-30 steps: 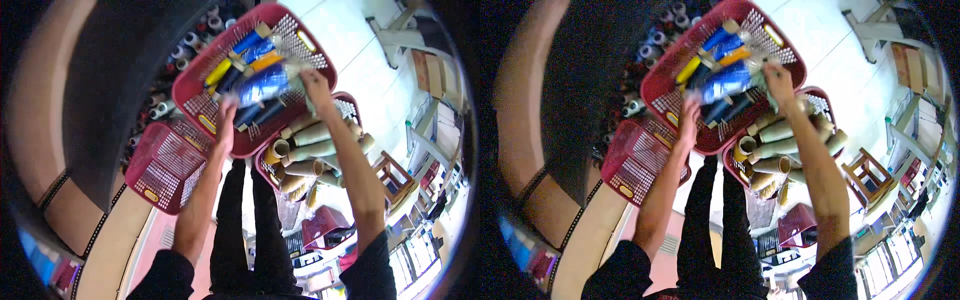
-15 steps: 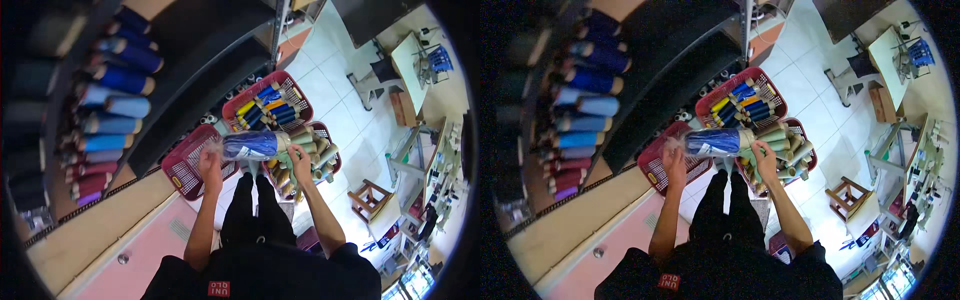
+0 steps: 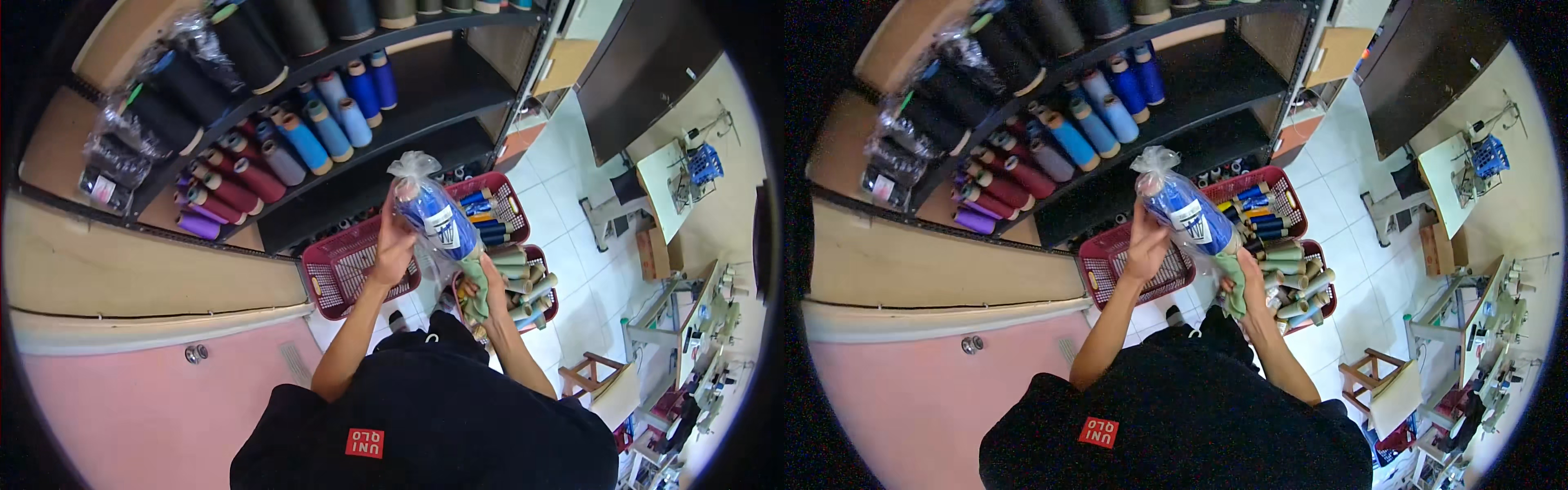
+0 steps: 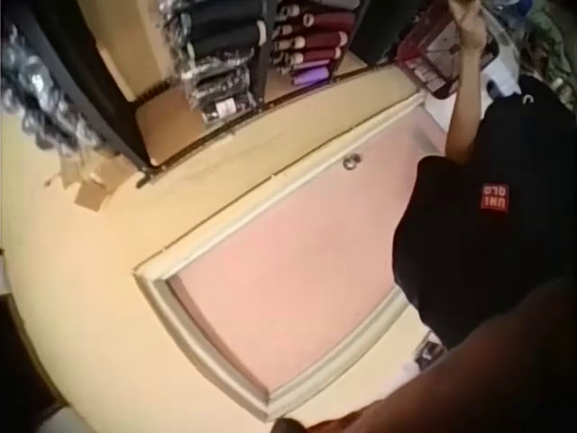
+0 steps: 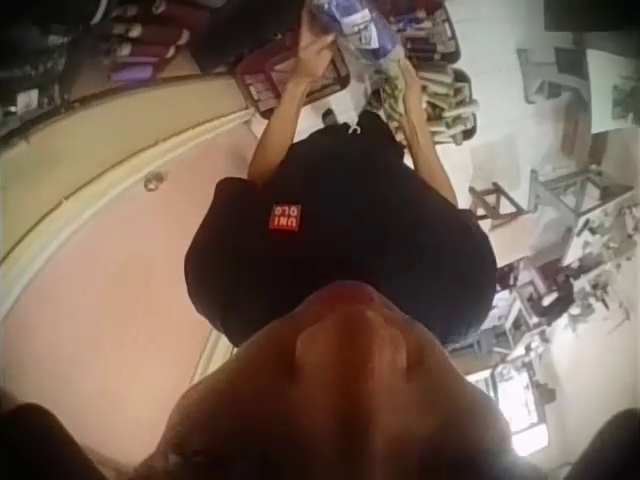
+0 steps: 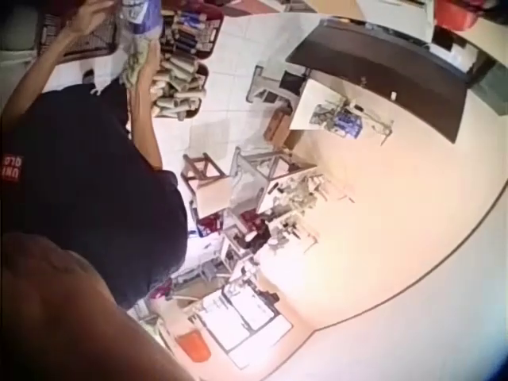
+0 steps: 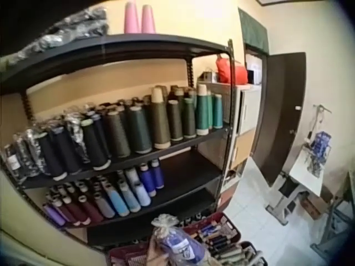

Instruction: Cleaning and wiping down thread spools with a cloth and placing them in a collection basket.

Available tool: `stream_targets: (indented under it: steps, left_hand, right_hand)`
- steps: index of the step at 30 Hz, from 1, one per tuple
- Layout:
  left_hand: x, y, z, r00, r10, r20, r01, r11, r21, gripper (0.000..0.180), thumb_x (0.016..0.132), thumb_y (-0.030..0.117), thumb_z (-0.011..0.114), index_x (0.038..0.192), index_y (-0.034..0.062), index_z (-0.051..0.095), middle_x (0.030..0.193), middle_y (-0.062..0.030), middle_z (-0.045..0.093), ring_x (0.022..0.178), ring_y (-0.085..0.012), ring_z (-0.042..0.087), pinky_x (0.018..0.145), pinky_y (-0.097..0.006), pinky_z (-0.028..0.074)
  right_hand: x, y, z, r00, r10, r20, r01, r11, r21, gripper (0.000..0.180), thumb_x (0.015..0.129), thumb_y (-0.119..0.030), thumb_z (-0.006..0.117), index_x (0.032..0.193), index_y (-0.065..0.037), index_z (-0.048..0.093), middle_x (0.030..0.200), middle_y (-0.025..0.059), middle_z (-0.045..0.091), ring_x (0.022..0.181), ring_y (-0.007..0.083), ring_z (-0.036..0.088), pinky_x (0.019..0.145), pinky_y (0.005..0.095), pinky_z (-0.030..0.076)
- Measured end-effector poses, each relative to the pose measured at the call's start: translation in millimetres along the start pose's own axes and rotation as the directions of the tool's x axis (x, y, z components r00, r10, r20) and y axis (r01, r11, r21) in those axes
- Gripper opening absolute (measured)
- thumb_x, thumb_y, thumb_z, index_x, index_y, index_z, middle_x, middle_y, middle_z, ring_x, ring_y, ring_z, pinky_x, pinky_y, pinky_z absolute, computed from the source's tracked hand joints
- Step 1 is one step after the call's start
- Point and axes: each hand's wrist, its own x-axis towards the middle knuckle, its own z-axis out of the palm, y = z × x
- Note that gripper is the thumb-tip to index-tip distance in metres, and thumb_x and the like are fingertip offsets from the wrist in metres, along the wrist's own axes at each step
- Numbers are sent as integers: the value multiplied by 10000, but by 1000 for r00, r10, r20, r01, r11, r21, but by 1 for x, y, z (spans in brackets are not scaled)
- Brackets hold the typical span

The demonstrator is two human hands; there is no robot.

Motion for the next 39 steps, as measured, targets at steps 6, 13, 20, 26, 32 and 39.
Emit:
stream_targets:
  steps: [6,13,20,26,32,39]
  left_hand:
    - [-33,-11,-42,965,7,-260,40,984,175,591,1195,420,468,1692,122,352,1580,-62,563,1427,-205,565,1218,-428,449]
    - [-49,32,-35,941,-131,-313,117,991,-62,752,1111,728,411,1526,114,540,1303,-113,729,1109,-260,753,1001,-460,626]
    - [-64,43,1,891,-380,-247,331,918,-219,945,1019,882,363,1418,67,624,1215,-164,757,1071,-292,759,903,-462,648]
    - [-68,4,0,941,-310,-137,290,945,-149,815,1099,767,357,1499,100,602,1273,-104,753,1094,-262,765,951,-436,644]
    - [-53,3,43,926,-203,-320,210,978,-11,908,1080,811,315,1614,96,482,1461,-106,668,1297,-251,685,1087,-416,578]
    - [-42,-9,-5,938,-241,-250,198,963,-186,820,1078,748,474,1592,111,518,1450,-130,675,1278,-278,696,1070,-500,589]
  right_hand:
    - [-38,35,49,996,38,81,-28,993,-115,233,1135,-333,637,1215,-116,606,921,41,694,562,130,567,488,277,436]
    - [-59,-7,34,867,404,291,-157,777,-610,611,1022,-111,737,1587,-147,507,1447,131,598,1307,221,586,1104,345,490]
    - [-9,-88,75,880,-163,445,468,456,-757,614,957,60,715,1533,-69,548,1556,124,571,1404,244,568,1174,365,455]
    - [-7,-123,200,418,-470,778,906,155,-393,535,1015,64,628,1534,-49,571,1500,178,630,1356,338,643,1170,391,466]
    - [9,-89,173,216,-141,966,928,-280,-248,648,814,145,655,1432,-50,662,1581,124,609,1560,360,476,1257,485,433]
    - [-36,-58,120,263,-127,956,930,-232,-287,685,784,116,671,1454,-20,650,1613,134,576,1551,385,479,1274,545,408]
